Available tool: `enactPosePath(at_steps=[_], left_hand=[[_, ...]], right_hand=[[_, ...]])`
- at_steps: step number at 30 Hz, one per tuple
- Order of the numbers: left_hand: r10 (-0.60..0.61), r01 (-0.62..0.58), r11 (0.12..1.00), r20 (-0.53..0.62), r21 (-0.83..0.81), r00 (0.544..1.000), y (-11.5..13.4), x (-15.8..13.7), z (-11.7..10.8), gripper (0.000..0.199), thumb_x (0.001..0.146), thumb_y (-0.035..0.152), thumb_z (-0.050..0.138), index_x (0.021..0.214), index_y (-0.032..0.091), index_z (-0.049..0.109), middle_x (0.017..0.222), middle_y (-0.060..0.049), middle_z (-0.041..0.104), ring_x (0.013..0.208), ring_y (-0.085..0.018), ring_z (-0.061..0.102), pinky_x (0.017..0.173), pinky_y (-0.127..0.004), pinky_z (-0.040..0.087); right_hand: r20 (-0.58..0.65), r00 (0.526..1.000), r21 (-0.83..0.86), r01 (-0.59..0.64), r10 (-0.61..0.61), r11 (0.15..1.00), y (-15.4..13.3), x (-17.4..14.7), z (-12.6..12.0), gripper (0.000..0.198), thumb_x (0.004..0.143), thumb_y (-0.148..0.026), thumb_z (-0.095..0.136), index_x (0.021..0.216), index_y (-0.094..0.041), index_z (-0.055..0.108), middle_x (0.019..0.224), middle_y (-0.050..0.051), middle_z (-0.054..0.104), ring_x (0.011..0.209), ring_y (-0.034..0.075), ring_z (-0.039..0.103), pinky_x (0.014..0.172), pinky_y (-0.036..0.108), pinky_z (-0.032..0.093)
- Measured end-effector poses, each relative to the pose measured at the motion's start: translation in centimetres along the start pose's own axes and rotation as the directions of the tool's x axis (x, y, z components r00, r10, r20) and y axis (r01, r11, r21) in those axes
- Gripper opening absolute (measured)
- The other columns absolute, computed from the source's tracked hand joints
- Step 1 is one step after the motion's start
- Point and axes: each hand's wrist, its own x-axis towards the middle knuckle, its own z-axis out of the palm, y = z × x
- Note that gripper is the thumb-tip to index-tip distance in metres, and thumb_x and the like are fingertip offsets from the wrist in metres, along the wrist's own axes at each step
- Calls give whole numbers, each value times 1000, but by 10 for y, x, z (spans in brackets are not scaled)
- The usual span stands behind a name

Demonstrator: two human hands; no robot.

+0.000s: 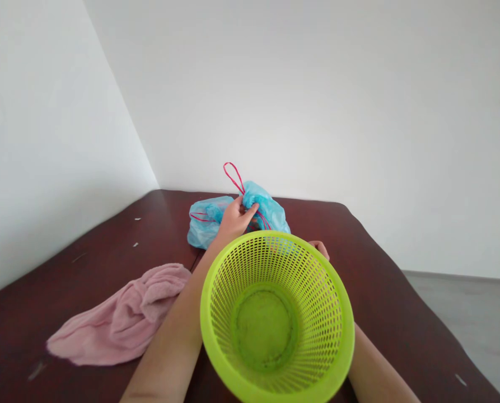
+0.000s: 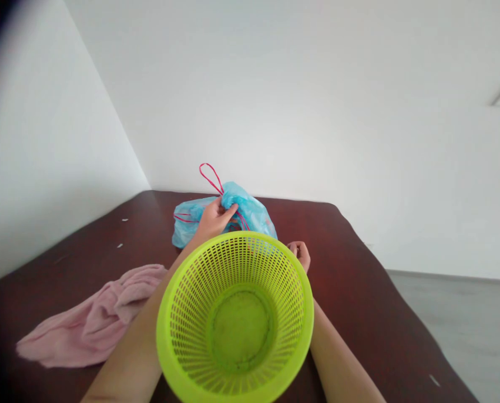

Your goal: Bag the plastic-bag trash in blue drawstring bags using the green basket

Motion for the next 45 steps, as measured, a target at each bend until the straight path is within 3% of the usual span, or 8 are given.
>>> enactPosePath(at_steps=[4,7,14,19,28,35,39,45], left_hand=[[-18,13,996,62,90,998,9,0,-3,41,104,58,89,121,24,76,99,-7,88,75,-27,84,71,-42,71],[41,-63,973,101,222,994,21,-2,-9,34,106,52,88,121,24,77,101,-8,88,80,-28,84,75,-41,68],[226,-235,786,87,572,970,26,3,-19,15,110,35,82,120,24,80,105,-11,86,99,-35,82,98,-50,64],[293,-299,792,98,532,951,19,3,-10,35,108,25,83,143,23,79,138,-17,84,127,-38,80,117,-56,63],[226,-310,894,273,324,935,22,0,2,27,114,33,78,139,26,85,141,-14,88,119,-33,85,113,-52,69],[299,-386,872,296,302,907,15,1,13,13,109,21,73,114,27,84,120,-10,85,116,-28,80,108,-46,68],[330,-397,880,264,260,906,12,0,16,11,109,20,67,101,26,72,110,-7,78,104,-25,75,96,-40,68],[297,-346,911,222,226,929,15,-1,16,13,109,20,64,116,26,72,119,-8,82,112,-26,80,107,-44,67]], right_hand=[[-160,987,13,16,-14,1000,30,15,-1,36,104,-57,80,84,-31,65,78,2,66,70,25,59,61,39,49],[-216,975,36,69,-59,997,26,37,-3,38,112,-66,73,97,-31,69,92,5,75,74,24,66,66,38,55],[73,936,64,340,-344,938,-47,93,22,38,113,-65,80,104,-29,88,104,8,89,91,24,79,84,41,67],[206,921,175,298,-330,939,-44,109,51,35,108,-65,88,105,-30,94,111,8,94,108,29,88,106,50,71],[354,881,183,262,-312,947,-5,111,56,30,106,-55,91,127,-33,93,141,8,91,137,31,84,130,59,62],[271,942,171,153,-196,973,25,111,68,47,85,-65,105,105,-28,84,102,6,88,97,27,84,99,49,72],[312,934,155,128,-172,980,26,110,70,50,82,-65,106,105,-27,83,101,6,87,97,27,83,102,50,72],[329,902,88,265,-279,960,17,105,67,28,95,-51,97,101,-28,83,107,7,87,106,28,84,108,51,71]])
